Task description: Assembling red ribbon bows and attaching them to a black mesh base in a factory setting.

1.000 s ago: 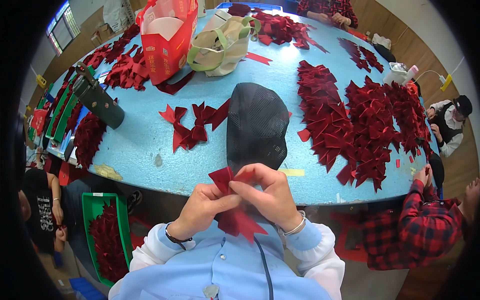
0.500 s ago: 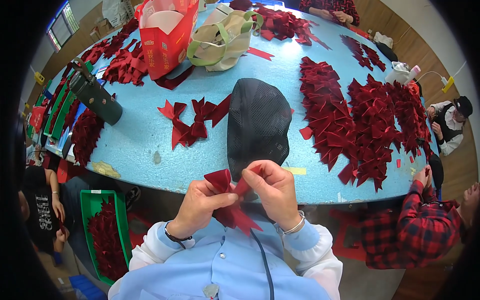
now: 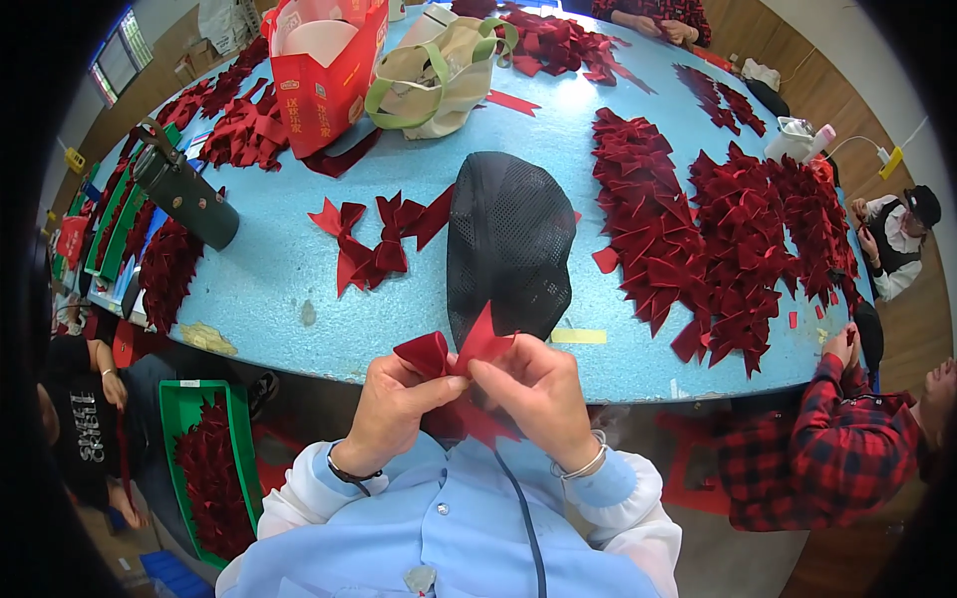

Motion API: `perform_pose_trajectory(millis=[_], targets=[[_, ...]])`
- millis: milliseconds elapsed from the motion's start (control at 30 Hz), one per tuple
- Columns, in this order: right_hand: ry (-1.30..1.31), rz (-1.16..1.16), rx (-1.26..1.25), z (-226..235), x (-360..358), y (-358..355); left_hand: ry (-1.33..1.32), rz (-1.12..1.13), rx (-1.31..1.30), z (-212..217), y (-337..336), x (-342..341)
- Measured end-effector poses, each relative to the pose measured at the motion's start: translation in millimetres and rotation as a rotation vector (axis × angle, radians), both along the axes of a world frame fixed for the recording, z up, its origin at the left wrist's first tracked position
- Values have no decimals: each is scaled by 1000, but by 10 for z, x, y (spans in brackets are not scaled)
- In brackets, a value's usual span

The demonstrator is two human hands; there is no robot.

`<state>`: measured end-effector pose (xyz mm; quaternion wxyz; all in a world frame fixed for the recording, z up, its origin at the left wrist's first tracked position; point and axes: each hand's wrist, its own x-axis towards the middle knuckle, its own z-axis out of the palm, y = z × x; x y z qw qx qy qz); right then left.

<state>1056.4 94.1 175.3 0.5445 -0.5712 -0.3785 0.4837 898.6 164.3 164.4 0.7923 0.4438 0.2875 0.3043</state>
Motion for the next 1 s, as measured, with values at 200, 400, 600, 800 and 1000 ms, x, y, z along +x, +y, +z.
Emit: perform_pose_trajectory(millis=[200,400,600,800,1000], targets=[[25,-9,34,-26,-13,5,76,23,154,-55,-20,23],[49,-74,56,-20,-65,10,30,106,118,-66,-35,55],[101,-83,73,-118,-67,39,96,138,136,-53,-47,68],[128,11,43,-85,5,62,47,106,91,-173,22,35],[348,77,83,-145,128,186,-155,68,-199,-160,91,50]])
